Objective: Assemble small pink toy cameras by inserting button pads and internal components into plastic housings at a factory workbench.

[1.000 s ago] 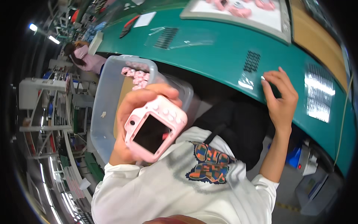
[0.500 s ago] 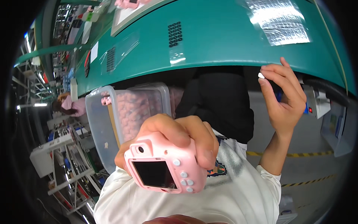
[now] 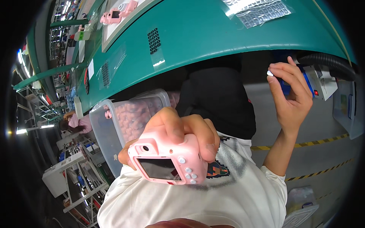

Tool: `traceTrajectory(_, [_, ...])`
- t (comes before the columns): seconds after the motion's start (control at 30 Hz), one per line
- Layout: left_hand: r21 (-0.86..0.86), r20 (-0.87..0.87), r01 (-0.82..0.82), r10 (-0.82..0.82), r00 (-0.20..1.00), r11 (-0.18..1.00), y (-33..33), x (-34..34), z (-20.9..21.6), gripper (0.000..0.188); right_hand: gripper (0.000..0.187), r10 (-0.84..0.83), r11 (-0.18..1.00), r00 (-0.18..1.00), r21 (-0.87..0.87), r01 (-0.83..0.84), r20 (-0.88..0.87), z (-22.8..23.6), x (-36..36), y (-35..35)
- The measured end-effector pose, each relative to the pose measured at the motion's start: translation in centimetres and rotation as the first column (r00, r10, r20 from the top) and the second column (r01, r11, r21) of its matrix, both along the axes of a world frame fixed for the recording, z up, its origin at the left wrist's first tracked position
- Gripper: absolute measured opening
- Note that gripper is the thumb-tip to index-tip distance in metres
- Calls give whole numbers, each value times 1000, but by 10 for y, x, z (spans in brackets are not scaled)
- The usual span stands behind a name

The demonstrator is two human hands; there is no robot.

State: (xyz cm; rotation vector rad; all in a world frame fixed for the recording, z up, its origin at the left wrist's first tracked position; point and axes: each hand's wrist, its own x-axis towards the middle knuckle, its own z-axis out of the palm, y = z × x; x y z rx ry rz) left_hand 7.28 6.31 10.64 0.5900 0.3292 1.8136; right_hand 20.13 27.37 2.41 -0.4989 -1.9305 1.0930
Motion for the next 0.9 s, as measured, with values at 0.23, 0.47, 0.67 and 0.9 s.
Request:
traceTrajectory(0.23, [-156,58,28,-19,998,987,6,1,-7,83,18,106,994,990,-1,-106,-95,46,9,-11])
traceTrajectory(0.47, [-357,187,63,5,982,932,-2,-5,-7,73,20,437,898,896,87,-431,-79,89,-21,-28])
traceTrajectory(0.67, [-554,-107,-130,84,991,822,1,-2,2,66,17,426,903,905,76,-423,-19,89,-36,-47])
traceTrajectory(0.9, [-546,-262,-194,55,964,815,-3,-9,0,62,14,392,911,918,115,-396,56,90,-46,-59])
